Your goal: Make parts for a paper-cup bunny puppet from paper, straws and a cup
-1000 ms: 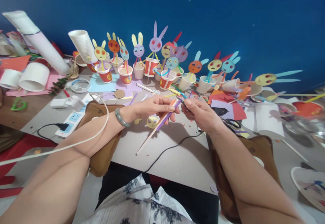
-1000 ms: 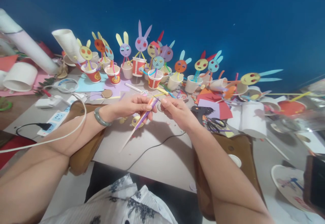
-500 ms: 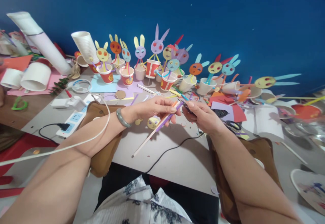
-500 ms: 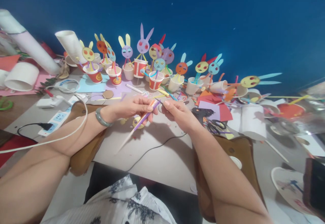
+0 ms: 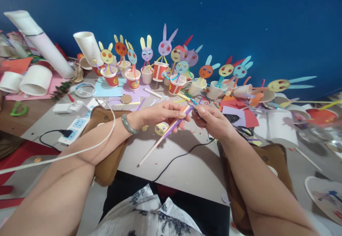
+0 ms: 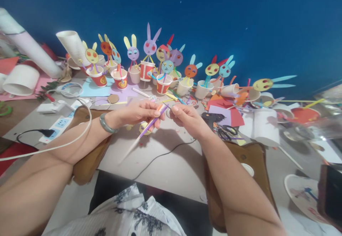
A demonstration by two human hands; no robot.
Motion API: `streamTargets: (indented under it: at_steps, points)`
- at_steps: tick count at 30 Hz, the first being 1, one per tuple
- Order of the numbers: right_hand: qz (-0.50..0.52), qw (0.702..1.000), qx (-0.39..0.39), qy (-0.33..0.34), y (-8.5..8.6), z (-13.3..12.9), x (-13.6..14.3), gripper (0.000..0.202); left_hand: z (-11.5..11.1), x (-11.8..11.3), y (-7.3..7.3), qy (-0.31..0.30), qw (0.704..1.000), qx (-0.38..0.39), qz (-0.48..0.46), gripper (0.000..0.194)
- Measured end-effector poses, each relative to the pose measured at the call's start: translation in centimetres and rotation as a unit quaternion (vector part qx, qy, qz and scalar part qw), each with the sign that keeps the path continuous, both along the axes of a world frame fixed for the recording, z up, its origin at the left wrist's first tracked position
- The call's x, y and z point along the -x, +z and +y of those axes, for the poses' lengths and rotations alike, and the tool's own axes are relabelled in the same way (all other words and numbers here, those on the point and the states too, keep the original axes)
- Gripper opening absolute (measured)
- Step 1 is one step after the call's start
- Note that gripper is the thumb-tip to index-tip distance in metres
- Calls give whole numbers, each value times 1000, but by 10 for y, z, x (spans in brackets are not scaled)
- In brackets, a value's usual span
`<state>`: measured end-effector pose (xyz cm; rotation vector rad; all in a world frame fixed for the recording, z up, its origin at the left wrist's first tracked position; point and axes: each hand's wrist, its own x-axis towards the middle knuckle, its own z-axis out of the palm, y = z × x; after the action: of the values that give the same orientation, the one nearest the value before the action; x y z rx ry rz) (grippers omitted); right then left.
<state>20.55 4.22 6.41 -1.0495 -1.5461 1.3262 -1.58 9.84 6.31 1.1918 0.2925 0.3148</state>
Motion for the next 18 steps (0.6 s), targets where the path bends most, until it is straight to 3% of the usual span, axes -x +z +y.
streamTargets:
  at_steps: [7, 18]
  points:
    - [-10, 1000, -2, -12, 0, 0, -1, 59, 0, 1, 1, -12, 1000, 1, -6, 40]
    - [-37, 998, -17, -48, -4, -1, 2, 61, 2, 0, 0, -7, 1000, 3, -2, 44]
